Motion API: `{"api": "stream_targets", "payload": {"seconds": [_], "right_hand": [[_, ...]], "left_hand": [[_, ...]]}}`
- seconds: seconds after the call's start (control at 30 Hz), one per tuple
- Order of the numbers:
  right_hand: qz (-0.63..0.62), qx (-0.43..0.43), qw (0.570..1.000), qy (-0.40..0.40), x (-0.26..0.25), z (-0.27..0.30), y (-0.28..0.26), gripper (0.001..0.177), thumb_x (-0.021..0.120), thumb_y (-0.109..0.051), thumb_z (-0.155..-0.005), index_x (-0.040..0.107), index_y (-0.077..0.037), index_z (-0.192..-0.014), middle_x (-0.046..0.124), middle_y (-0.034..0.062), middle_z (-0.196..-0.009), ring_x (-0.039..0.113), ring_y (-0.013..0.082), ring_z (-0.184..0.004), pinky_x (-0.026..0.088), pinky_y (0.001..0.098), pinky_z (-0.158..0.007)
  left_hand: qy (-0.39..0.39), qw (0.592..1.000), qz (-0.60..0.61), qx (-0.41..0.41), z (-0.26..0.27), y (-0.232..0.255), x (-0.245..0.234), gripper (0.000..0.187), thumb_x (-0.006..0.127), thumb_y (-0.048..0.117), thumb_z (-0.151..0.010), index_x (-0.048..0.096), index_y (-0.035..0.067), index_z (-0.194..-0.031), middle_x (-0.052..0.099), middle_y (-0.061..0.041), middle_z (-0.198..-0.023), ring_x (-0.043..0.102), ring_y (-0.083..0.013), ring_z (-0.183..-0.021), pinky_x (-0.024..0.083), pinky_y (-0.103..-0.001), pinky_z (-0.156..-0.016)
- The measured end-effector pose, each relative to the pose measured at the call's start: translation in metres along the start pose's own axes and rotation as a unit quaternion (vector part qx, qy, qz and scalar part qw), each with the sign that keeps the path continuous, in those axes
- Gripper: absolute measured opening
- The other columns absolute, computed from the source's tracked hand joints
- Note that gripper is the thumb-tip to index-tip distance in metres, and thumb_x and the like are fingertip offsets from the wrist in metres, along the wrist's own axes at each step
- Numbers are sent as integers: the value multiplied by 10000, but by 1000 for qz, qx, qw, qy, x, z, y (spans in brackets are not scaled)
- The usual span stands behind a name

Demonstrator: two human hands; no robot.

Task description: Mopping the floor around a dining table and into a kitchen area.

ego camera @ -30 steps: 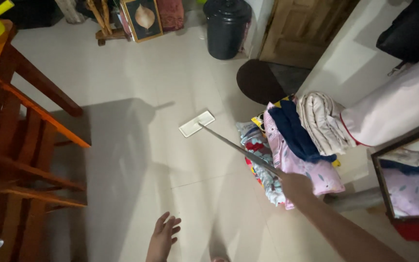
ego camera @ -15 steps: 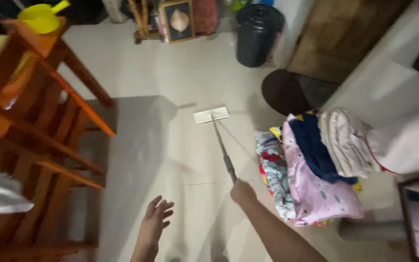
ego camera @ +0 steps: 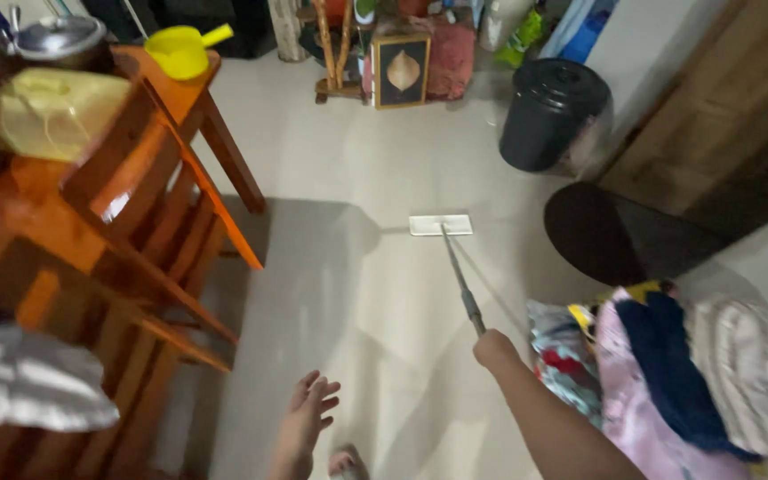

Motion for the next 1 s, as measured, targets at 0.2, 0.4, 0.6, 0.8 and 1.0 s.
{"api": "stream_targets", "payload": {"seconds": [0.2, 0.4, 0.6, 0.8, 1.0], "right_hand": [[-45, 83, 994, -55, -54, -26, -116, 247, 589, -149, -963, 719, 33, -1069, 745, 206, -839, 722, 299, -670, 547, 423, -597], [-86, 181, 975, -101, -70, -90, -204, 187, 605, -165, -1012, 667, 11, -1002, 622, 85, -679, 541, 177, -505, 426, 343, -457], [-332, 215, 905, -156, -74, -178, -264, 206, 642, -208, -1003, 589, -64, -865, 534, 8, -643, 422, 124, -491, 378, 304, -415], [-599, 121, 739, -284, -97, -295, -385, 149, 675, -187, -972, 605, -67, -919, 685, 75, -752, 677, 197, -606, 554, 335, -461], [-707, 168, 580, -370, -124, -364, -490, 194, 623, -185, -970, 638, 4, -1008, 749, 155, -958, 748, 267, -860, 648, 368, -672]], "left_hand": [[20, 1000, -16, -10, -108, 83, -45, 601, 450, 406, -1023, 397, 122, -1550, 704, -92, -1340, 623, -276, -1266, 472, -445, -1081], [19, 999, -35, 33, -175, 176, -57, 597, 451, 402, -1015, 418, 122, -1541, 721, -84, -1314, 651, -252, -1229, 493, -438, -1062], [38, 994, -60, 79, -246, 243, -38, 579, 445, 384, -1016, 424, 121, -1531, 683, -78, -1362, 636, -240, -1260, 494, -435, -1064], [45, 997, 13, 67, -315, 308, -14, 571, 472, 384, -1013, 459, 111, -1514, 696, -105, -1357, 649, -257, -1244, 501, -437, -1054], [92, 991, 74, 60, -351, 394, 5, 507, 452, 326, -1045, 476, 114, -1504, 690, -106, -1333, 648, -264, -1203, 513, -440, -1031]]}}
Point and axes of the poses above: each hand's wrist, its own z-axis away from the middle knuckle, its own x-axis out of the palm, y = z × x, the point moved 2 cm from there along -z, towards the middle knuckle
